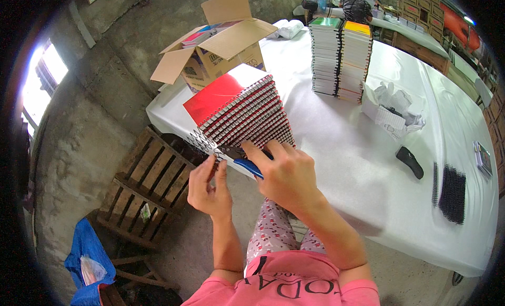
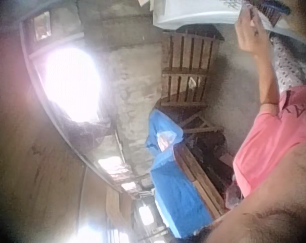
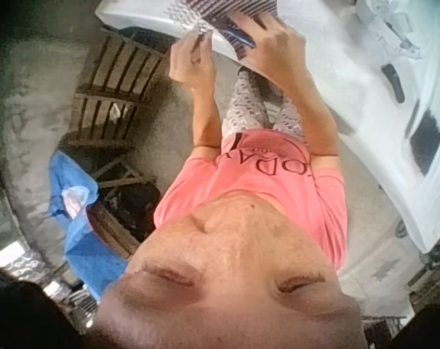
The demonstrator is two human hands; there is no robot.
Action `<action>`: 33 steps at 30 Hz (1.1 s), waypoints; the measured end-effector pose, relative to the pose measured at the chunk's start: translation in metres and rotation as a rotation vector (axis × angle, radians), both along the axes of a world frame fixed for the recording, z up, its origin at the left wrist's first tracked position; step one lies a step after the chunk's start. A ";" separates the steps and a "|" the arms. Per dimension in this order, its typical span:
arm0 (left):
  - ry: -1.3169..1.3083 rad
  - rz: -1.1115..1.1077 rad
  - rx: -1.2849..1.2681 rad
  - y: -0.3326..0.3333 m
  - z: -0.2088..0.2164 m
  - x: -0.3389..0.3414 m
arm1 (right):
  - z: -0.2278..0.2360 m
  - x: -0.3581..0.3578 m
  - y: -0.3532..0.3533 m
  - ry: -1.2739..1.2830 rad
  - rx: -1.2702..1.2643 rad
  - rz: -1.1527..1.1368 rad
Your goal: The person assembles spiral notebooks by threading wire coils through pre-punched pages and using pliers to trim and secure the ends of the wire.
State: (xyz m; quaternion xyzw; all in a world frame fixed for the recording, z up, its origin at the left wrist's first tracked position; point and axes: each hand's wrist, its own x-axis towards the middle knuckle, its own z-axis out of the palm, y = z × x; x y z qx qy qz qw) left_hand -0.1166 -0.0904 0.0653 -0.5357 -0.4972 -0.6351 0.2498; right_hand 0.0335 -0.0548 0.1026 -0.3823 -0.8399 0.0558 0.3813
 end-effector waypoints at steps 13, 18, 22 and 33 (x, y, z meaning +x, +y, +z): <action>-1.668 -1.197 0.209 -0.006 0.001 -0.014 | 0.011 0.009 0.003 0.094 0.134 -0.026; -1.029 -1.089 0.007 0.000 0.004 -0.016 | 0.013 0.007 0.003 0.083 0.132 -0.019; -0.584 -0.592 -0.072 0.013 0.017 -0.013 | 0.016 0.007 0.000 0.086 0.134 -0.015; -0.363 -0.317 -0.082 0.023 0.019 -0.004 | 0.017 0.000 0.000 0.080 0.105 0.012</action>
